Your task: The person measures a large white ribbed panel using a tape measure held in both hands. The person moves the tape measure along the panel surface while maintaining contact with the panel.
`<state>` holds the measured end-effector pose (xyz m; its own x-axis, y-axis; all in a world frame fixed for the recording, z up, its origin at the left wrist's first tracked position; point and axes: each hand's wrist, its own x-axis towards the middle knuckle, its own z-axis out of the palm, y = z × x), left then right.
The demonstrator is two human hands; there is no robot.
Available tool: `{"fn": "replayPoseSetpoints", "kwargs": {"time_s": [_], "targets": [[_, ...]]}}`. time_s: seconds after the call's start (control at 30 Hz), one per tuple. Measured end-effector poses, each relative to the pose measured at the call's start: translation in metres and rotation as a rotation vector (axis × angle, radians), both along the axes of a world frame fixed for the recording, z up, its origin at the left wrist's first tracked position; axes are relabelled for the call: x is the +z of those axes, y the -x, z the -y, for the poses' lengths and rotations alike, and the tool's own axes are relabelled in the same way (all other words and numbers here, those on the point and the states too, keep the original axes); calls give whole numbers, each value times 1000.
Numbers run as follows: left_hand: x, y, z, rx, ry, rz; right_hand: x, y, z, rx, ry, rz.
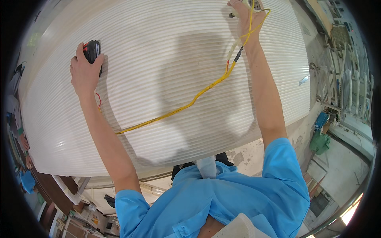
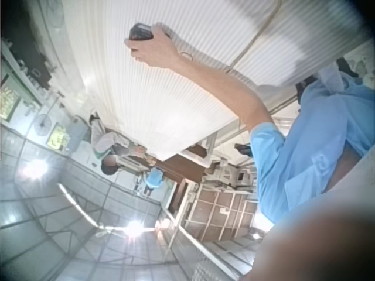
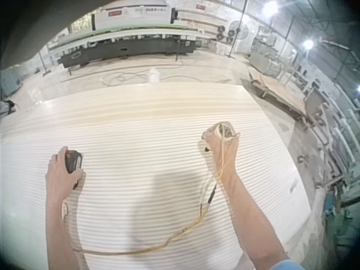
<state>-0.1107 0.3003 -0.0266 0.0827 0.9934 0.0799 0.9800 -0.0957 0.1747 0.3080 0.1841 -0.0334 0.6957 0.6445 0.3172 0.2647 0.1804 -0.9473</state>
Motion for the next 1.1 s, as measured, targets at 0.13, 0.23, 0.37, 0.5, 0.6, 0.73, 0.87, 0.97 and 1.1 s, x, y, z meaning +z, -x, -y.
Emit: {"fn": "replayPoseSetpoints", "kwargs": {"time_s": [0.13, 0.23, 0.37, 0.5, 0.6, 0.73, 0.87, 0.97, 1.1], "targets": [[1, -1, -1, -3, 5, -8, -2, 3, -2, 26, -29, -25], [0, 0, 0, -5, 4, -4, 4, -6, -6, 8, -64, -67], [-1, 0, 0, -12, 2, -14, 2, -9, -12, 14, -6, 66], [-2, 1, 1, -18, -4, -29, -8, -2, -14, 30, -45, -65], [-2, 1, 1, -18, 2, -12, -3, -6, -16, -10, -16, -27], [0, 0, 2, -36, -13, 2, 11, -17, -21, -64, 24, 86], [2, -2, 3, -30, -2, 5, 8, -18, -27, 8, -174, -45], [3, -3, 4, -31, -1, 6, 0, -21, -29, 19, -185, -23], [3, -2, 4, -34, -13, -7, -9, -15, -26, -10, 22, 151]]}}
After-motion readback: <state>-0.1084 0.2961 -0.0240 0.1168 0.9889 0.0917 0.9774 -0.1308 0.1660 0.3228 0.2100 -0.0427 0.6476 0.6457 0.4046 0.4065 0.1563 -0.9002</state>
